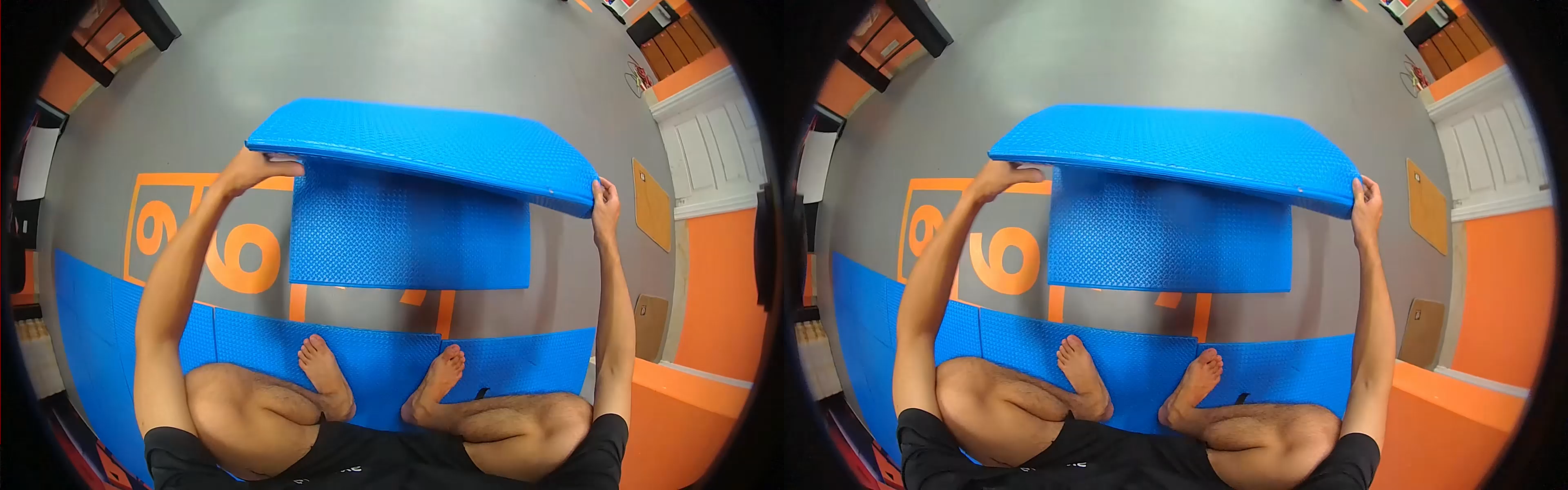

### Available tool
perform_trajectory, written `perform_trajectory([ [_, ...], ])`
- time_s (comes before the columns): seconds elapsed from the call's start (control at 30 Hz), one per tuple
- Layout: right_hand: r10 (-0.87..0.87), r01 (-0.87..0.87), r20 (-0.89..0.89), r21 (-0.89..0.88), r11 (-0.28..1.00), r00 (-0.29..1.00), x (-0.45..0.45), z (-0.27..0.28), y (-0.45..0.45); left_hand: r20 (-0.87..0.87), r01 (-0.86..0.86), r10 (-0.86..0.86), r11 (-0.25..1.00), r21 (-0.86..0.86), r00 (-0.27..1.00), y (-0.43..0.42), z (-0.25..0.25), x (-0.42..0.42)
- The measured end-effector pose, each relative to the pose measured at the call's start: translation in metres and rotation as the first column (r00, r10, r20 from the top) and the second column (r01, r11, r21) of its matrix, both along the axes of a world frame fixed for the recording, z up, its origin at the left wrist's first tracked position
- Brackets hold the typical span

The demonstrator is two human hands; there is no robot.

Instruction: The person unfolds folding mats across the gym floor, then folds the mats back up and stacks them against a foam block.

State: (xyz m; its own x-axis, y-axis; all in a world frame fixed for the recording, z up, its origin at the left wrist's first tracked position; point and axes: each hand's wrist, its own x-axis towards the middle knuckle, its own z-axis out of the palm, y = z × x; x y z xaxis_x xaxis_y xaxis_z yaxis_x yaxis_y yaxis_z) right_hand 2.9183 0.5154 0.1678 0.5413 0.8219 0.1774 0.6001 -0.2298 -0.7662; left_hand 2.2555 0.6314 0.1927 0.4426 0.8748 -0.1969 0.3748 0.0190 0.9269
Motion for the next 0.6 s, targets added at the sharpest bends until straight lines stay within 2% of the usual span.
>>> perform_trajectory([
  [0.03, -0.025, 0.025, 0.008, 0.002, 1.000, 1.000, 0.006, 0.004, 0.000, 0.017, 0.049, -0.048, 0.997, -0.063, 0.999, -0.002, 0.014, 0.002],
  [0.13, -0.070, 0.074, -0.066, 0.058, 0.996, 0.995, 0.011, 0.004, 0.008, -0.128, -0.034, 0.027, 0.998, -0.051, 0.991, -0.017, 0.053, 0.011],
  [0.23, -0.074, 0.092, -0.181, 0.095, 0.991, 0.981, 0.008, 0.003, 0.018, 0.059, 0.034, -0.028, 0.994, -0.105, 0.998, -0.016, 0.055, 0.008],
  [0.4, 0.091, -0.002, -0.367, 0.236, 0.972, 0.926, 0.013, -0.009, 0.039, 0.155, -0.054, 0.092, 0.970, -0.237, 0.984, -0.016, 0.069, 0.010],
  [0.5, 0.104, 0.010, -0.529, 0.208, 0.978, 0.842, -0.001, -0.002, 0.047, 0.296, -0.074, 0.140, 0.972, -0.224, 0.945, -0.022, 0.068, 0.008],
  [0.6, 0.131, 0.020, -0.572, 0.249, 0.968, 0.810, -0.047, 0.024, 0.051, 0.394, -0.220, 0.335, 0.926, -0.307, 0.856, -0.020, 0.049, -0.006],
])
